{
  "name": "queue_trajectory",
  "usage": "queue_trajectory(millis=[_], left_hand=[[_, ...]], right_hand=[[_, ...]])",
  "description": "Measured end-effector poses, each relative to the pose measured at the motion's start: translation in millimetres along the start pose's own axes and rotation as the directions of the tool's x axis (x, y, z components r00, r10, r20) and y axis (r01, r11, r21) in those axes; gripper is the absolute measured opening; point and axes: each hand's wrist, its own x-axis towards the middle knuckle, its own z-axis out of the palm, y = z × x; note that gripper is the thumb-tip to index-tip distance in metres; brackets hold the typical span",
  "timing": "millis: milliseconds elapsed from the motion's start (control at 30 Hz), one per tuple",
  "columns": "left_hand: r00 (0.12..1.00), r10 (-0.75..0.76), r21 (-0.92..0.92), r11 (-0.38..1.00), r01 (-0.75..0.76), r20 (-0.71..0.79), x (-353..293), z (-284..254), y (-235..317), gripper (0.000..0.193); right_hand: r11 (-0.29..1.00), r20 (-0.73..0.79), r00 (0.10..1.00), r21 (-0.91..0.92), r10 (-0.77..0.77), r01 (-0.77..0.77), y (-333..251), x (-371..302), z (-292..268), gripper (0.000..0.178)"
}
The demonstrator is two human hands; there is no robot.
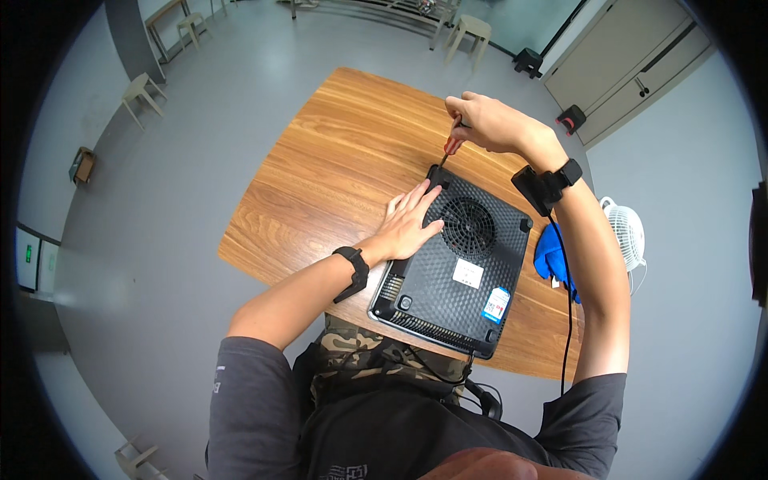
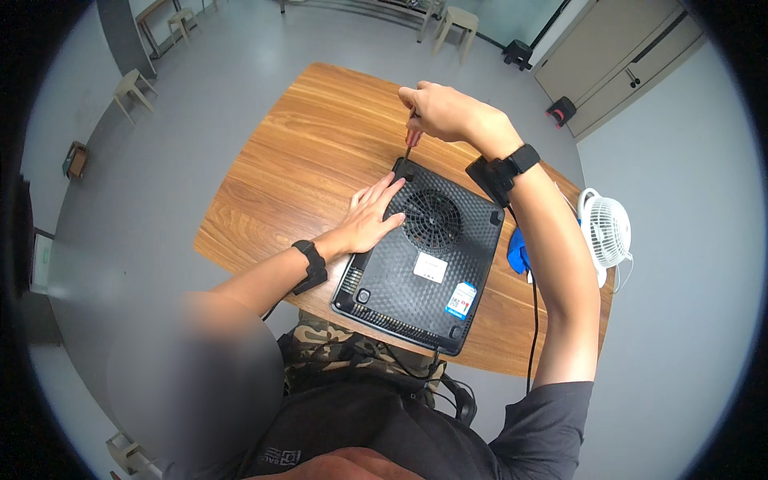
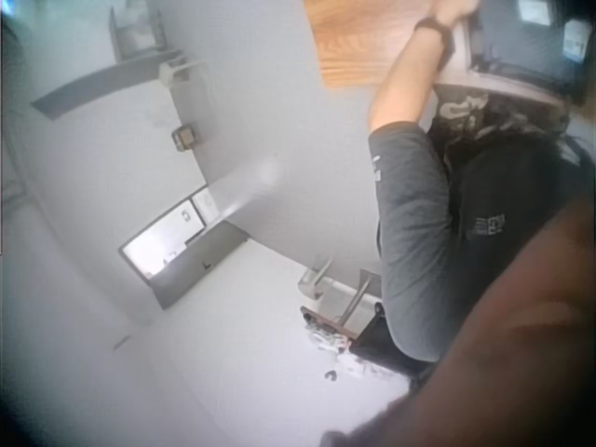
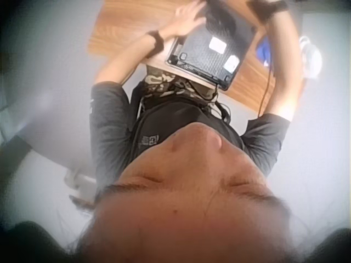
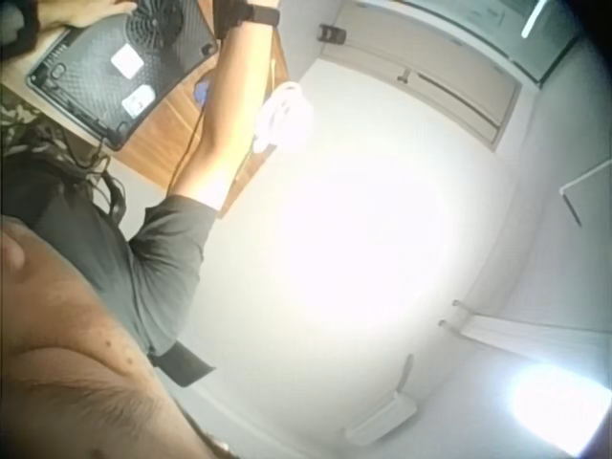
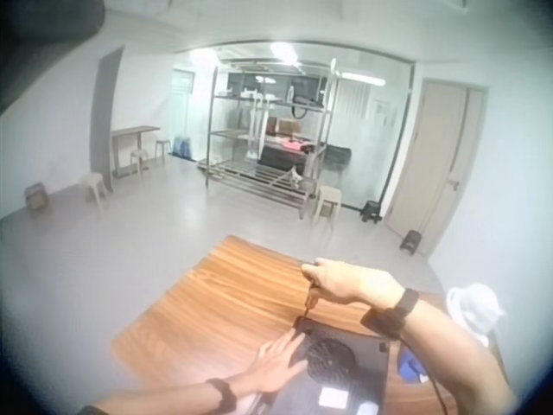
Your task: The person assembles a portable electric heater by securing the top and bottom casings with a screwdriver. They tighten multiple screws on both sides of the device and then wipe the exterior with a blue cloth.
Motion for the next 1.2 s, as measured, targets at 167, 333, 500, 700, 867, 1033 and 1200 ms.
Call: queue_trajectory(millis=[167,333,500,700,867,1033,1200], left_hand=[[1.000,-0.001,-0.012,1.000,0.001,0.006,-1.1,-1.3,2.8,0.073],[1.000,0.002,-0.013,1.000,-0.002,-0.002,-0.4,-0.2,0.6,0.073],[1.000,-0.004,-0.016,1.000,0.004,-0.010,-1.3,-0.7,1.1,0.073],[1.000,0.006,-0.013,1.000,-0.007,-0.019,-1.1,2.4,-0.8,0.073],[1.000,0.005,0.000,1.000,-0.005,-0.028,-0.9,3.2,-3.4,0.073],[0.999,0.010,-0.010,1.000,-0.010,-0.033,0.5,3.9,-2.2,0.073],[0.993,0.068,0.003,0.998,-0.068,-0.101,1.3,15.0,-13.8,0.074]], right_hand=[[0.945,0.034,0.964,-0.206,0.265,-0.252,-11.4,9.8,6.2,0.041],[0.893,0.001,0.910,-0.197,0.414,-0.405,-21.0,8.2,0.4,0.045],[0.999,0.045,0.998,0.017,0.045,-0.046,-7.4,-4.8,-3.9,0.037],[0.968,0.012,0.974,-0.111,0.228,-0.225,-6.1,6.5,8.6,0.036],[0.911,-0.012,0.930,-0.199,0.367,-0.362,-12.2,7.2,6.4,0.040],[0.997,-0.144,0.987,-0.029,-0.073,0.069,26.0,-4.4,20.9,0.031],[0.992,-0.047,0.992,0.061,0.117,-0.114,13.6,-3.8,19.2,0.041]])
